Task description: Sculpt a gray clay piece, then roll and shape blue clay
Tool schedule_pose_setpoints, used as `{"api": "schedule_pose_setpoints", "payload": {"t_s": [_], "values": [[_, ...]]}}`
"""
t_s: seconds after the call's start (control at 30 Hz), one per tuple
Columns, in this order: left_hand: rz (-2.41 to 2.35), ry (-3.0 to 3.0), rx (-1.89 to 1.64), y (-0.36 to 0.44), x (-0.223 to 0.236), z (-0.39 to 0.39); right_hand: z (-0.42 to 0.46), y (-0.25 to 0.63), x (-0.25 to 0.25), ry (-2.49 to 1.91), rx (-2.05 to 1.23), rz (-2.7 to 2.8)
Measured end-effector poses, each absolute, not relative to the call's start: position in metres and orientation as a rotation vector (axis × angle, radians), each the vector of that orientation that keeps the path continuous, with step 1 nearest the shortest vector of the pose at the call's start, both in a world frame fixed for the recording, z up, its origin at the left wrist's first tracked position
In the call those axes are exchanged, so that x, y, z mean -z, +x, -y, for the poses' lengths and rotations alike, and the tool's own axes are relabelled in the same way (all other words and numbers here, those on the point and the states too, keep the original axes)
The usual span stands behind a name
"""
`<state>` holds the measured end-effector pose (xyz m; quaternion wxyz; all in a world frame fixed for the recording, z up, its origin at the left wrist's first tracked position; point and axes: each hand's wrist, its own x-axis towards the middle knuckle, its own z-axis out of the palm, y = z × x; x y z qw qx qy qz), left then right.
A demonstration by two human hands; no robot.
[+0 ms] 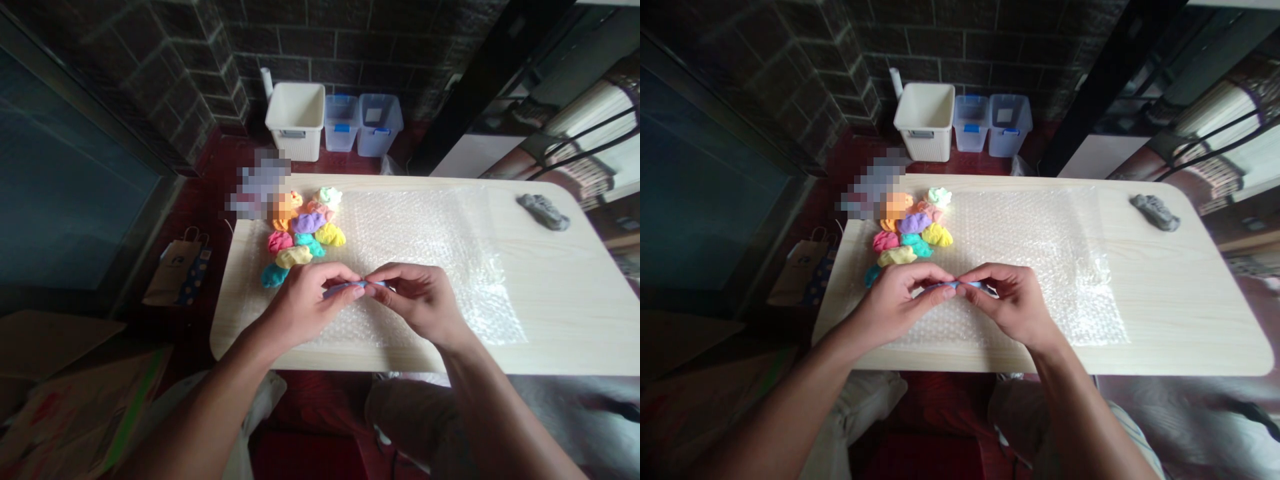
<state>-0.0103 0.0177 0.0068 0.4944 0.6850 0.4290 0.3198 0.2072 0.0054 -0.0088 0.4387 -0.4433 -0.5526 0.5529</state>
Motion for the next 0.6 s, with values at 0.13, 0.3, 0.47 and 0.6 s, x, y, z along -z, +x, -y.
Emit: {"api": "schedule_pose_setpoints", "payload": {"t_s": [0.13, 0.3, 0.47, 0.6], "values": [[-1.057, 1.686, -0.795, -0.0122, -0.0089, -0.0178, -0.0059, 0.2052, 0.0086, -1.128, -1.397, 1.347], [-1.053, 1.719, -0.805, -0.0127, -0.0061, -0.0169, -0.0059, 0.2056, 0.0113, -1.129, -1.407, 1.398], [-1.035, 1.635, -0.781, -0.0112, -0.0021, -0.0165, -0.0052, 0.2072, 0.0097, -1.138, -1.374, 1.416], [-1.038, 1.668, -0.72, -0.0117, -0.004, -0.0181, -0.0058, 0.2068, 0.0061, -1.135, -1.346, 1.421]]}}
